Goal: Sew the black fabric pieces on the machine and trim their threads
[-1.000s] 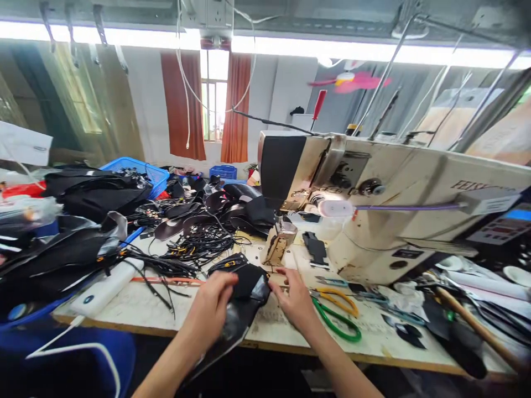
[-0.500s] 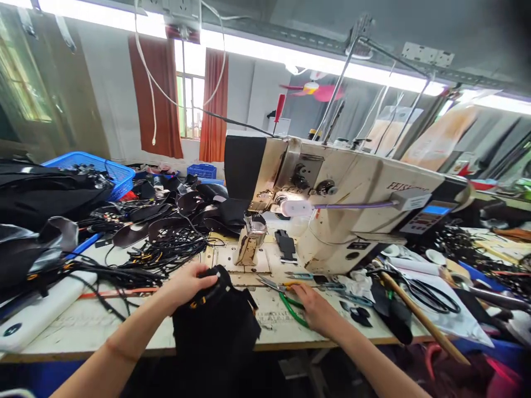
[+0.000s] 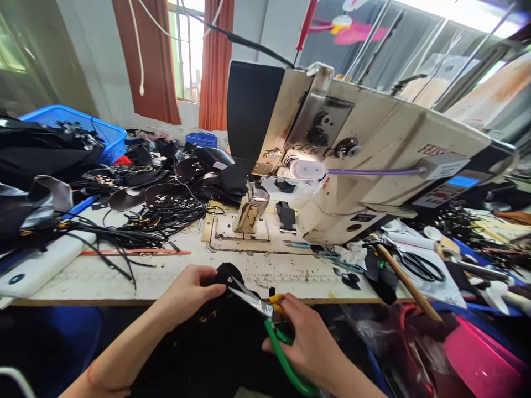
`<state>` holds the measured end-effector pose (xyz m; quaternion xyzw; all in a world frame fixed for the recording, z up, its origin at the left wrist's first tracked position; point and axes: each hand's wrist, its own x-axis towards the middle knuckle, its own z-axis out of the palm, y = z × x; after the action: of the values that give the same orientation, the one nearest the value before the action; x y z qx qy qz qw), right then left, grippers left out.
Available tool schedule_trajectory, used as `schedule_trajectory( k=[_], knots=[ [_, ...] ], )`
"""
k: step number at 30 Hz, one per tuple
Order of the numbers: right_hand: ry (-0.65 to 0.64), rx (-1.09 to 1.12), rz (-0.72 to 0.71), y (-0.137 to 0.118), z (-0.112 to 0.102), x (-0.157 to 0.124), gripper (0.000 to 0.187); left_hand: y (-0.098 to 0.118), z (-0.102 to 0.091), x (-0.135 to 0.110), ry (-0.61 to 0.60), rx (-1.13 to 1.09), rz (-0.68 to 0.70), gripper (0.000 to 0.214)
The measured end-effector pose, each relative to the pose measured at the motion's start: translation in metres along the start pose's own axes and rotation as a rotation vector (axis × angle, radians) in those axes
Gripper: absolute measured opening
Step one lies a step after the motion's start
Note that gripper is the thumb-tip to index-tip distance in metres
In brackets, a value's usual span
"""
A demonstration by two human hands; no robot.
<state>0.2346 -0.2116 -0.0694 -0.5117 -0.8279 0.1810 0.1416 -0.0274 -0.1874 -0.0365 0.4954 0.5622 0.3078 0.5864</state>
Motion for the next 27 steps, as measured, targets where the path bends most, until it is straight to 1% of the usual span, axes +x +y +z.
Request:
schedule_trajectory(
  k=[3, 5, 7, 10, 12, 13, 15, 17, 20, 22, 24, 27],
  knots=[
    [0.045, -0.085, 0.098, 0.009, 0.018, -0.013, 0.041, 0.005, 0.012, 0.013, -0.068, 0.031, 0.008, 0.034],
    [0.115, -0.115, 0.101, 0.018, 0.026, -0.019, 0.039, 0.004, 0.021, 0.017, -0.092, 0.02, 0.016, 0.033],
    [0.202, -0.164, 0.068, 0.023, 0.032, -0.023, 0.036, 0.002, 0.027, 0.017, -0.107, -0.002, 0.015, 0.032],
    [0.329, -0.265, -0.005, 0.025, 0.039, -0.026, 0.032, -0.003, 0.031, 0.012, -0.112, -0.053, -0.022, 0.033],
    [0.38, -0.326, -0.05, 0.026, 0.041, -0.025, 0.03, -0.004, 0.031, 0.008, -0.105, -0.104, -0.055, 0.034],
    [0.385, -0.345, -0.067, 0.027, 0.041, -0.024, 0.029, -0.005, 0.031, 0.006, -0.099, -0.127, -0.064, 0.034],
    [0.339, -0.344, -0.094, 0.028, 0.039, -0.021, 0.03, -0.006, 0.03, 0.003, -0.089, -0.153, -0.068, 0.033],
    [0.244, -0.296, -0.111, 0.028, 0.035, -0.017, 0.033, -0.007, 0.03, 0.001, -0.09, -0.146, -0.052, 0.031],
    [0.086, -0.227, -0.094, 0.027, 0.028, -0.013, 0.035, -0.009, 0.029, 0.0, -0.093, -0.105, -0.016, 0.029],
    [0.011, -0.215, -0.069, 0.026, 0.024, -0.011, 0.036, -0.009, 0.029, -0.001, -0.087, -0.081, -0.009, 0.029],
    [-0.039, -0.202, -0.062, 0.025, 0.022, -0.011, 0.04, -0.008, 0.029, 0.0, -0.083, -0.069, -0.023, 0.03],
    [-0.081, -0.151, -0.063, 0.024, 0.021, -0.012, 0.048, -0.006, 0.029, 0.0, -0.092, -0.075, -0.04, 0.029]
  ],
)
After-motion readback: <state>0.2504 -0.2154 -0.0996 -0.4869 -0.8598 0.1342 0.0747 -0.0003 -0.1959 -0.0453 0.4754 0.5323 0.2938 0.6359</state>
